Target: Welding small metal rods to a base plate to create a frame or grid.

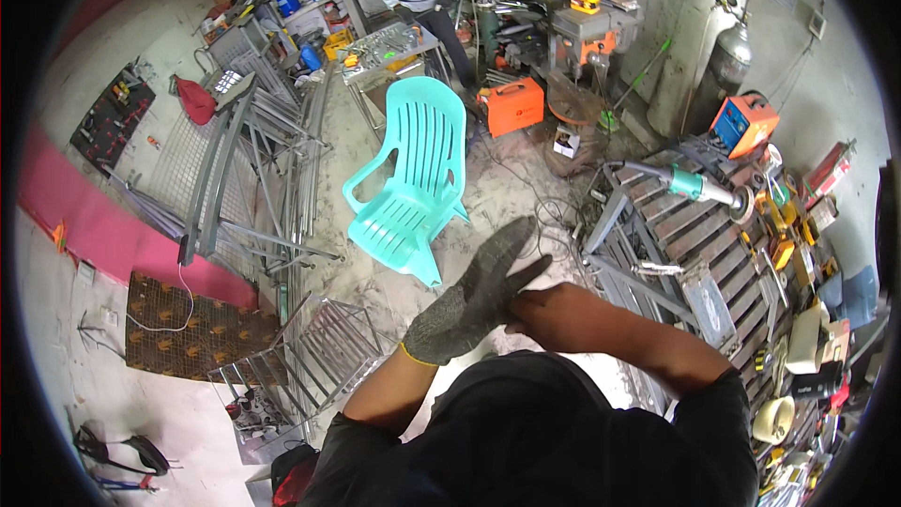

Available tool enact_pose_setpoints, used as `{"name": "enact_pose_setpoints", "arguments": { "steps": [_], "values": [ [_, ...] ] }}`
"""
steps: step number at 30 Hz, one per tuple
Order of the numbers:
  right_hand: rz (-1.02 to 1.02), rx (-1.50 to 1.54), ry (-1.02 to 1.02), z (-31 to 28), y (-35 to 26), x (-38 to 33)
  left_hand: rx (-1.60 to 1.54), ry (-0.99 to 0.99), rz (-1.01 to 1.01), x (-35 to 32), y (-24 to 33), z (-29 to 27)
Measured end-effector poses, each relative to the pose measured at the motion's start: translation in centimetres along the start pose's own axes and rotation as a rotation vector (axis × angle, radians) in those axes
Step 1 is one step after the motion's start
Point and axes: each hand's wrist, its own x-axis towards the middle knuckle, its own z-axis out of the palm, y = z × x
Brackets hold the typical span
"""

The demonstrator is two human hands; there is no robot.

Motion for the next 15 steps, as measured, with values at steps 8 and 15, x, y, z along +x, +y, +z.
{"name": "enact_pose_setpoints", "arguments": {
  "steps": [8, 15],
  "values": [
    [-0.116, 0.199, 0.149, 2.1, 0.0, -0.6, 0.033, -0.097, -0.05, -0.9, -2.4, -0.9],
    [-0.061, -0.383, 0.193, -0.4, 0.4, -0.2, 0.099, -0.133, 0.085, -0.3, -0.5, -1.8]
  ]
}}
